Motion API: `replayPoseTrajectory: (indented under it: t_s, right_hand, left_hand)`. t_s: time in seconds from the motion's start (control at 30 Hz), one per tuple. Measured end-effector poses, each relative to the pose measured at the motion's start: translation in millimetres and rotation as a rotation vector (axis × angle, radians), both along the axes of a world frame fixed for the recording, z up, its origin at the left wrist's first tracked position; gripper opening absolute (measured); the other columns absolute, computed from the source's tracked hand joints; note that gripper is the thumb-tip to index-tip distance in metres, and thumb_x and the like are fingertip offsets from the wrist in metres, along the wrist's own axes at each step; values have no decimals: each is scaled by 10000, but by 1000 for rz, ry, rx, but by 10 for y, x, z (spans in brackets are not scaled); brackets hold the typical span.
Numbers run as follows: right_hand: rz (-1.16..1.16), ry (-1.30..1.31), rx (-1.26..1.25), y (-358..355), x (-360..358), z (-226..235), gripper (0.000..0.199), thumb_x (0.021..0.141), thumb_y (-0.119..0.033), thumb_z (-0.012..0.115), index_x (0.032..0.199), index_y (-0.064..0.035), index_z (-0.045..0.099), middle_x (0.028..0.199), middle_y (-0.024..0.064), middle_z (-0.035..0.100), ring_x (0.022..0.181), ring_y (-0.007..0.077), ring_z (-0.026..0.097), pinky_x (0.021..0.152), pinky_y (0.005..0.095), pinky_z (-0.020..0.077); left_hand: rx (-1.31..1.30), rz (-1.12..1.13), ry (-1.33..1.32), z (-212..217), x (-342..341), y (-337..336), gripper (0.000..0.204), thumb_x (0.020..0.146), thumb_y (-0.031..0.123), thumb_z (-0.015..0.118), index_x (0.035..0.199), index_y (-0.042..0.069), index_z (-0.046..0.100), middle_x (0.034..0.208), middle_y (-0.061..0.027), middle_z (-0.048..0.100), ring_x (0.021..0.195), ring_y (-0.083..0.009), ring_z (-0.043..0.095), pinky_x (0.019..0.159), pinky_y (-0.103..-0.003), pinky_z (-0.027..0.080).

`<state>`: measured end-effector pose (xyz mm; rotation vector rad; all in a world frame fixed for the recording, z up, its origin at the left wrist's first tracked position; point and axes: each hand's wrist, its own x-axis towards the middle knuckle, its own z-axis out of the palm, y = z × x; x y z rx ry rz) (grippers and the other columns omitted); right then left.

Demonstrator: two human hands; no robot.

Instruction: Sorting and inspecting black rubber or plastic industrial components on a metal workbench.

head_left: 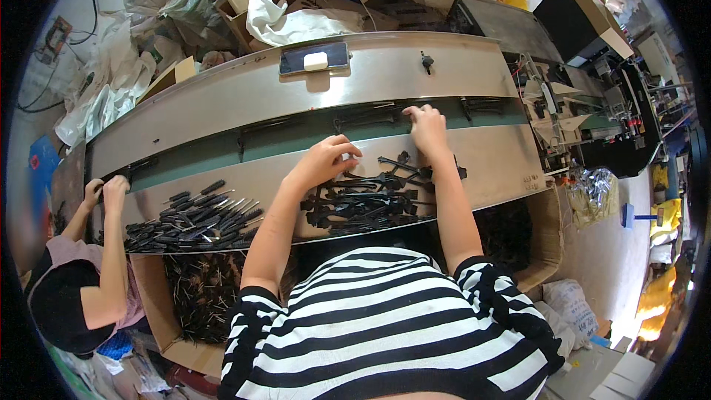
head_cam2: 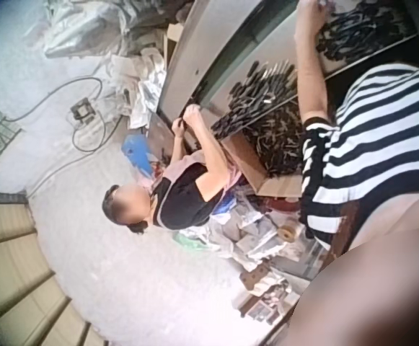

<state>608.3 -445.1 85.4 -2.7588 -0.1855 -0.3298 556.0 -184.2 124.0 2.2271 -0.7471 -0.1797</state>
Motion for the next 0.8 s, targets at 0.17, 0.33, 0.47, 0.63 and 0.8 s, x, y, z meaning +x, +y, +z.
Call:
replayPoseTrajectory:
  t_s: [0.17, 0.33, 0.47, 0.63, 0.8]
  right_hand:
    - [101, 141, 384, -208, -251, 215, 226, 791, -214, 665, 991, -109, 670, 859, 118, 602, 803, 300, 586, 760, 387, 474]
    - [269, 325, 473, -197, -697, 383, 328, 729, -237, 735, 1022, -109, 663, 824, 97, 556, 808, 280, 553, 755, 390, 470]
    - [300, 243, 295, -153, -849, 494, 311, 723, -188, 732, 1010, -101, 650, 839, 101, 585, 840, 273, 570, 796, 385, 461]
    - [335, 276, 317, -194, -816, 410, 226, 702, -116, 707, 915, -64, 653, 755, 76, 655, 802, 288, 590, 764, 388, 444]
    - [354, 62, 107, -239, -497, 386, 125, 684, -110, 695, 801, -72, 670, 762, 59, 660, 821, 262, 587, 771, 370, 422]
  left_hand:
    - [-44, -194, -118, -60, -46, -175, 236, 816, 187, 671, 1050, 156, 667, 1105, -18, 611, 941, -254, 529, 835, -352, 472]
    - [9, -260, -174, -87, -68, -249, 308, 792, 254, 691, 1095, 200, 661, 1208, 30, 595, 901, -259, 511, 869, -363, 455]
    - [5, -248, -181, -91, -94, -258, 324, 785, 257, 692, 1102, 204, 655, 1239, 37, 579, 902, -262, 506, 877, -367, 452]
    - [29, -225, -210, -100, -86, -239, 317, 797, 266, 684, 1099, 181, 646, 1264, -12, 547, 995, -279, 514, 914, -387, 434]
    - [16, -222, -57, -27, -63, -141, 231, 817, 198, 679, 1027, 122, 624, 1201, -39, 536, 1074, -284, 493, 928, -398, 427]
